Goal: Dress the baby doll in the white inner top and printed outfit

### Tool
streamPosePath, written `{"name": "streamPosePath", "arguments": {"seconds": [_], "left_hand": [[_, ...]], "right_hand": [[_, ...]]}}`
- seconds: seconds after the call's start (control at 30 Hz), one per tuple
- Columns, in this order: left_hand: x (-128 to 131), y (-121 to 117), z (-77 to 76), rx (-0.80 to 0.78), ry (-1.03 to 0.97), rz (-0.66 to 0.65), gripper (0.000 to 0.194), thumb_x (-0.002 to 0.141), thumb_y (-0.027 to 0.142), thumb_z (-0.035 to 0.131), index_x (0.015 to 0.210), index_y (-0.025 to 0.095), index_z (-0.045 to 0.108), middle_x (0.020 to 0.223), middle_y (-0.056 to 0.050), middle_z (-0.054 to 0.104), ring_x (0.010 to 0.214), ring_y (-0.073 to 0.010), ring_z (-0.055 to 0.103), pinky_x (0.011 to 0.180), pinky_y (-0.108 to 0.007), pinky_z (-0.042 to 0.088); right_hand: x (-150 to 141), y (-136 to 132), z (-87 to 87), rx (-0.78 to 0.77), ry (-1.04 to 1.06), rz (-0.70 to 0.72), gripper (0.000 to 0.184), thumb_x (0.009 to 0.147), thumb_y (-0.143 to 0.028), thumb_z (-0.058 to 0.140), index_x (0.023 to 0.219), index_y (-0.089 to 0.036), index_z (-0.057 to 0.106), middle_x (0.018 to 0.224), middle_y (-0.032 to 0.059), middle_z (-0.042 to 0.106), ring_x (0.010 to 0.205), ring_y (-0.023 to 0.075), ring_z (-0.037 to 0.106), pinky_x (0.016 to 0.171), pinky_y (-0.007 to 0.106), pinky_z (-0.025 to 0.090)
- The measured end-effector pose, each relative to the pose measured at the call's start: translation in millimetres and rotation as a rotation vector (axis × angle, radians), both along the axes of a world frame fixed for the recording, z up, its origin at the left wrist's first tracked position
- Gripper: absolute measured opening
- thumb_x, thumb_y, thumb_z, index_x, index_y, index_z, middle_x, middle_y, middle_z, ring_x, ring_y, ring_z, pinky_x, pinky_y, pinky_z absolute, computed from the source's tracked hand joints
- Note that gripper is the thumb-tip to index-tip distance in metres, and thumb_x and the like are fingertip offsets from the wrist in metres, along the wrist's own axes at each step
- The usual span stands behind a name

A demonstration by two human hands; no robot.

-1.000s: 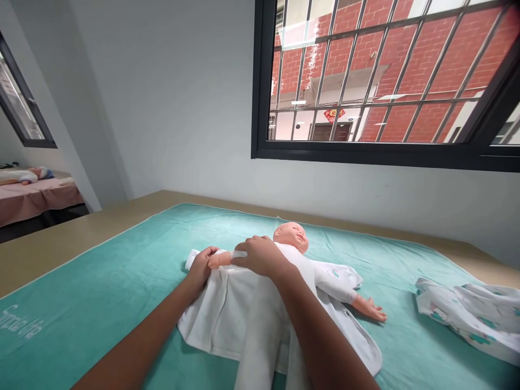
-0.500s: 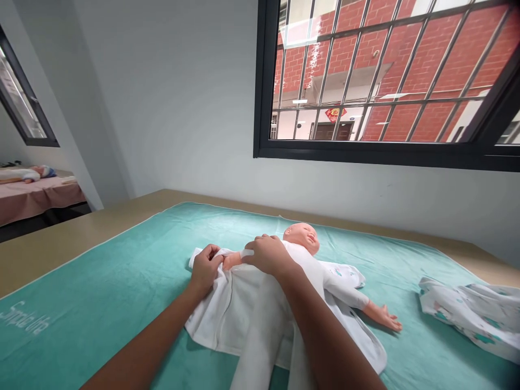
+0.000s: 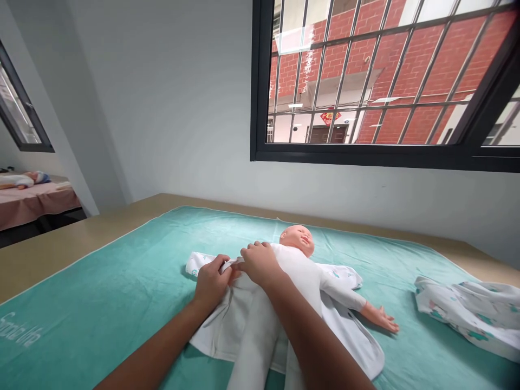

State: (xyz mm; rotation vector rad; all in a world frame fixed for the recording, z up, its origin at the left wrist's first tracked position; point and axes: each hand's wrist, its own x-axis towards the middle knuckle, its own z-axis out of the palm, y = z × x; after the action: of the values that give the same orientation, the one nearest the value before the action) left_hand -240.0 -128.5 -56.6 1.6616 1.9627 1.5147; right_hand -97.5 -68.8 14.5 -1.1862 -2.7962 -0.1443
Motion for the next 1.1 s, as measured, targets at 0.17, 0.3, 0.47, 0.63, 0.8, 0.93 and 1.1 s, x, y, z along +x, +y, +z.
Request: {"name": "streamPosePath", "arguments": {"seconds": [0.17, 0.3, 0.47, 0.63, 0.8, 0.93, 1.1], "left_hand": [[1, -2, 5.8, 0.002, -0.134, 0.032, 0.008, 0.08, 0.026, 0.052, 0.081, 0.023, 0.06, 0.065, 0.004, 0.06, 0.062, -0.0166, 0.051, 0.065, -0.027, 0.038], [8, -4, 5.3, -0.043, -0.167, -0.011, 0.008, 0.081, 0.027, 0.053, 0.082, 0.023, 0.06, 0.067, 0.003, 0.062, 0.066, -0.0171, 0.055, 0.065, -0.027, 0.04], [20, -4, 4.5, -0.088, -0.358, -0.163, 0.017, 0.081, 0.037, 0.059, 0.082, 0.021, 0.063, 0.073, 0.0, 0.067, 0.072, -0.0178, 0.059, 0.066, -0.026, 0.043], [25, -4, 11.0, -0.109, -0.617, -0.224, 0.029, 0.078, 0.047, 0.065, 0.09, 0.02, 0.062, 0.071, 0.001, 0.067, 0.068, -0.0157, 0.059, 0.064, -0.024, 0.044], [27, -3, 11.9, -0.11, -0.814, -0.317, 0.033, 0.078, 0.048, 0.066, 0.097, 0.021, 0.059, 0.063, 0.006, 0.059, 0.055, -0.0109, 0.052, 0.059, -0.023, 0.043], [24, -2, 5.9, -0.108, -0.761, -0.347, 0.037, 0.078, 0.048, 0.066, 0.102, 0.02, 0.058, 0.069, 0.004, 0.062, 0.055, -0.0106, 0.052, 0.058, -0.023, 0.042], [17, 3, 0.6, -0.142, -0.694, -0.356, 0.043, 0.076, 0.05, 0.066, 0.105, 0.019, 0.057, 0.088, -0.002, 0.068, 0.07, -0.016, 0.061, 0.063, -0.026, 0.047]], "right_hand": [[5, 5, 5.1, 0.004, 0.06, -0.049, 0.041, 0.094, -0.056, 0.047, 0.09, -0.02, 0.065, 0.091, 0.0074, 0.07, 0.093, 0.0233, 0.06, 0.081, 0.035, 0.038], [2, 4, 2.7, 0.008, 0.072, -0.061, 0.034, 0.093, -0.05, 0.051, 0.09, -0.019, 0.065, 0.091, 0.008, 0.07, 0.093, 0.0235, 0.06, 0.08, 0.035, 0.038], [0, 4, -1.2, -0.002, 0.071, -0.058, 0.016, 0.086, -0.03, 0.059, 0.094, -0.019, 0.066, 0.097, 0.0083, 0.07, 0.096, 0.0237, 0.06, 0.08, 0.034, 0.037], [1, 6, -1.0, -0.008, 0.094, -0.063, 0.018, 0.082, -0.031, 0.062, 0.093, -0.018, 0.065, 0.096, 0.0083, 0.07, 0.096, 0.0248, 0.06, 0.08, 0.035, 0.038], [-2, 3, -4.6, -0.028, 0.099, -0.032, 0.016, 0.086, -0.023, 0.055, 0.098, -0.018, 0.064, 0.1, 0.0103, 0.069, 0.099, 0.0268, 0.059, 0.082, 0.037, 0.038], [2, 1, -0.1, -0.098, 0.114, 0.045, 0.022, 0.084, -0.019, 0.056, 0.104, -0.02, 0.064, 0.103, 0.0084, 0.07, 0.1, 0.0244, 0.06, 0.084, 0.035, 0.039], [36, 15, 30.4, -0.15, 0.271, -0.019, 0.03, 0.091, -0.041, 0.05, 0.114, -0.027, 0.062, 0.115, 0.0027, 0.068, 0.097, 0.0184, 0.063, 0.074, 0.027, 0.042]]}}
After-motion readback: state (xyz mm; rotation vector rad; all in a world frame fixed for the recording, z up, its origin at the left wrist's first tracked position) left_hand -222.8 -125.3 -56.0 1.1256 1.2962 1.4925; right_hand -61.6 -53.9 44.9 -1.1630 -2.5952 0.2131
